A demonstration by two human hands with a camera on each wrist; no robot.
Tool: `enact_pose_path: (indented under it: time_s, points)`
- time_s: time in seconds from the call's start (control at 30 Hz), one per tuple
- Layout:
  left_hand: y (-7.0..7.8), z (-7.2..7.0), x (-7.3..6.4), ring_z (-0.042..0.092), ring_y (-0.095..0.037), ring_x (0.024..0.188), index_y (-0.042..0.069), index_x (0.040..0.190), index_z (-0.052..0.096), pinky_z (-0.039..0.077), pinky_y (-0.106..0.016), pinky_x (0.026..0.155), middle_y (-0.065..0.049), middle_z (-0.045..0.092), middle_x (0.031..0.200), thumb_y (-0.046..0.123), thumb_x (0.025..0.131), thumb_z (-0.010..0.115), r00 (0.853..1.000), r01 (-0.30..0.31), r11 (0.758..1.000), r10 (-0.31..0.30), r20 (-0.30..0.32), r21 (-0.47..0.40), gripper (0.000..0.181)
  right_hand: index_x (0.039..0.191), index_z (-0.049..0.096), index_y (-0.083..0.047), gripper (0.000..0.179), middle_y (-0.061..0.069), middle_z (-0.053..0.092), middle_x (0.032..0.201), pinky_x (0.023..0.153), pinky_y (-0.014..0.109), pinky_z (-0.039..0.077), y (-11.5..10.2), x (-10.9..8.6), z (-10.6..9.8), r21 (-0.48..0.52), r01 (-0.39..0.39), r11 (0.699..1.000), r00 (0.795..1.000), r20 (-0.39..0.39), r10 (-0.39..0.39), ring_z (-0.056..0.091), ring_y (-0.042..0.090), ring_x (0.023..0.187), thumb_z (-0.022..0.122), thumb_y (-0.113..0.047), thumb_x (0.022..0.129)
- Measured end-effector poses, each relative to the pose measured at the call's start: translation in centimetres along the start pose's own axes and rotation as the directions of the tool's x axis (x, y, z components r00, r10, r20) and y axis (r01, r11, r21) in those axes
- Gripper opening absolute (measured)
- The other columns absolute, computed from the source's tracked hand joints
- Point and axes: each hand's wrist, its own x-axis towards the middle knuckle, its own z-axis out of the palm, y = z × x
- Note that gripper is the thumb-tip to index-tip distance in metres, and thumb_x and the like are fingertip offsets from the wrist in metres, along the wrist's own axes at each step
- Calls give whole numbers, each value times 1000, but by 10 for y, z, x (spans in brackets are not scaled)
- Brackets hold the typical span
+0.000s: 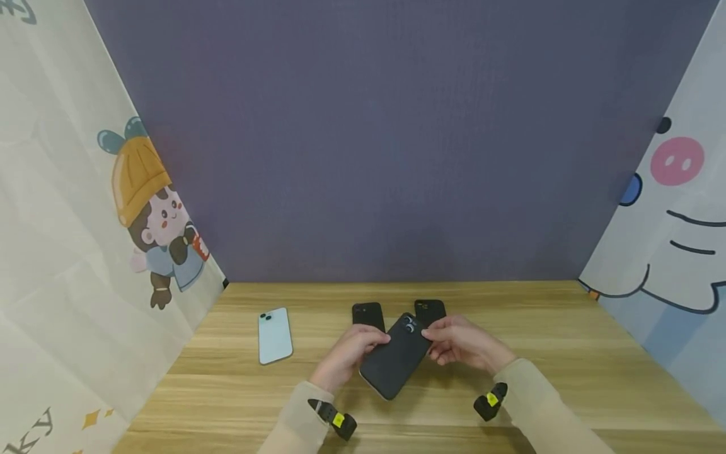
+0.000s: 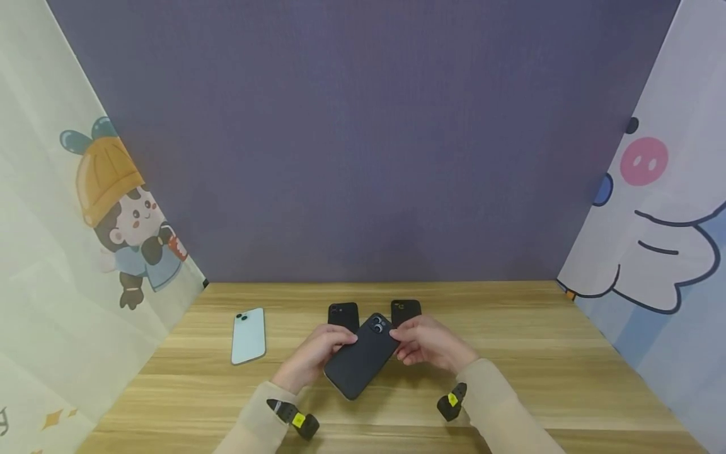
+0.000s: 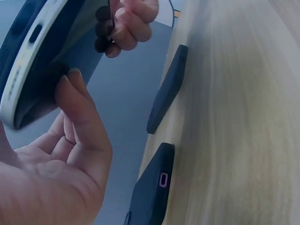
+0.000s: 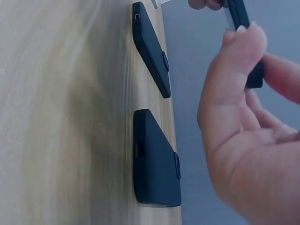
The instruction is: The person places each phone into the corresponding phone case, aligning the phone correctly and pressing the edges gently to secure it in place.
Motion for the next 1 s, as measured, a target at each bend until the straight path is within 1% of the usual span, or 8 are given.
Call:
enact_pose_path:
  time_s: [0.13,0.23,0.5,0.6,0.73,0.83,0.9,1.0]
  points:
    - [0,-1,1,64,-10,65,8,81,69,54,-25,60,1,68,74,14,87,69,1000,5,1000,-5,-3,2,8,93,67,-4,12,8,71,76,60,26,57,1,-1,-2,14,0,1000,999,44,0,64,11,62,65,-15,99]
    - [0,-1,2,65,-10,65,7,83,70,54,-25,60,0,68,75,15,88,70,1000,3,1000,-3,-6,3,9,92,67,-6,13,5,69,75,61,25,56,1,-2,-3,25,12,1000,999,36,-13,64,10,62,64,-16,100]
    - [-2,-2,-2,65,-12,72,1,95,71,54,-26,68,-1,67,82,20,93,69,999,-11,1000,11,-41,-12,19,89,66,-8,15,4,64,76,63,25,56,2,-2,0,65,48,997,998,-36,-46,63,11,64,63,-16,101]
    - [-3,-3,-3,65,-13,74,0,99,69,55,-27,69,-4,67,86,22,95,67,999,-11,999,10,-36,-35,23,87,66,-8,16,4,64,76,64,25,57,4,-1,1,97,67,993,996,-68,-61,65,11,65,62,-14,102]
    - [-2,-5,-2,65,-14,78,-3,103,67,55,-28,72,-7,66,94,24,96,67,999,-8,998,5,-42,-66,28,92,66,-6,15,5,66,78,68,25,58,5,-3,-1,142,100,985,989,-120,-83,67,12,68,61,-14,103]
    - [-3,-6,-2,66,-14,78,-7,108,65,54,-28,70,-10,67,97,23,95,69,998,-4,997,-1,-65,-83,33,95,66,-4,15,5,67,78,69,26,58,6,-4,-2,171,119,978,983,-157,-92,68,13,69,59,-13,104]
    - [-3,-7,-2,67,-14,77,-8,112,62,54,-28,69,-10,68,97,22,94,70,997,-2,995,-6,-80,-99,36,93,65,-4,15,5,66,77,70,26,59,6,-4,-2,190,131,973,979,-179,-96,68,13,69,58,-12,104]
    - [-5,-8,-2,65,-12,72,-9,115,60,53,-26,66,-8,68,91,21,94,70,995,5,993,-16,-94,-118,38,90,64,-6,16,5,65,77,70,26,58,6,-3,-1,226,149,963,971,-216,-99,68,13,69,57,-10,104]
